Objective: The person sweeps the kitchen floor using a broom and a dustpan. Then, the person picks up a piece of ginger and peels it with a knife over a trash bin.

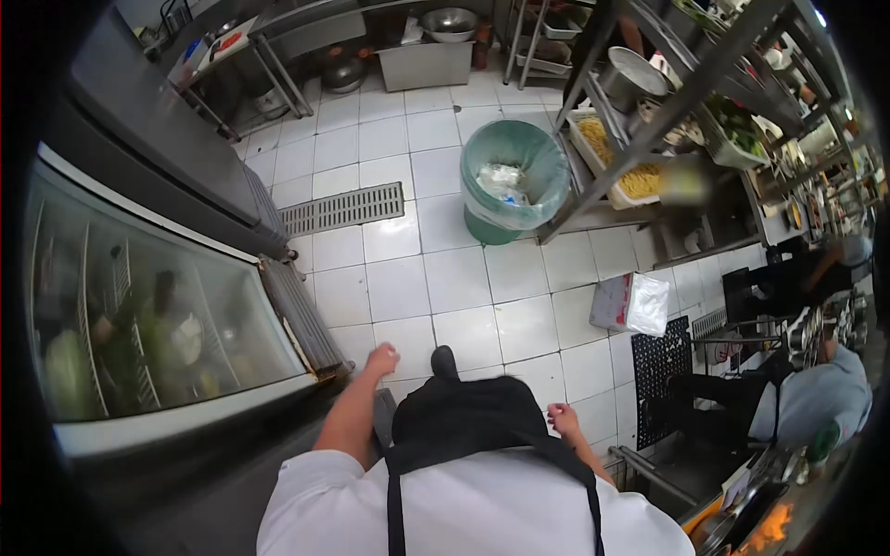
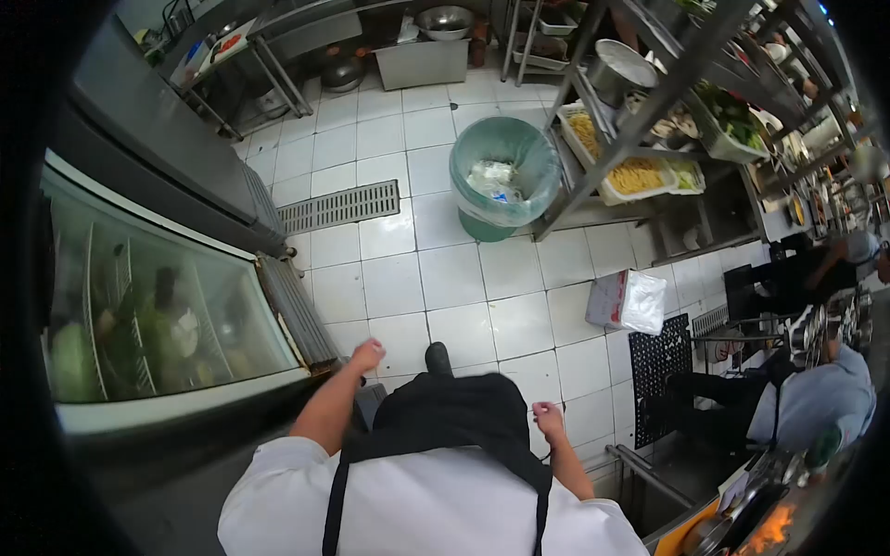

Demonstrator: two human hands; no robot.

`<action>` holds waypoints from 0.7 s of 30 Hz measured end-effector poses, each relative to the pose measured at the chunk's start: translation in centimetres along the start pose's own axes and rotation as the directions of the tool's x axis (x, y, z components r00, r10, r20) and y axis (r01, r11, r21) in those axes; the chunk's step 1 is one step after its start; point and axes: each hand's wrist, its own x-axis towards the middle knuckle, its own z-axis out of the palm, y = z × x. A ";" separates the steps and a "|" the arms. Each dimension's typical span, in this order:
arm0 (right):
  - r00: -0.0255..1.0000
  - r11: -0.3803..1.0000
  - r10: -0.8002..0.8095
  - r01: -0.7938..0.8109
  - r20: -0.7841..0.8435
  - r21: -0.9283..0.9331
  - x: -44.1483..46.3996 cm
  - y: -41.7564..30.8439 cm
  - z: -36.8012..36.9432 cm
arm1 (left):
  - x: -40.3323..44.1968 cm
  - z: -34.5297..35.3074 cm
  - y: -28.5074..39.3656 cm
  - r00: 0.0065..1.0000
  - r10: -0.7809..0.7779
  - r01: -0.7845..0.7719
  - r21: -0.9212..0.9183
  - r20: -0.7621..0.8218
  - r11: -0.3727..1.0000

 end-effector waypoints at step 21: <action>0.989 0.953 -0.130 0.107 0.064 0.284 29.0 -52.1 9.4 | 23.7 -26.3 7.4 0.958 -0.287 0.232 -0.539 -0.020 0.810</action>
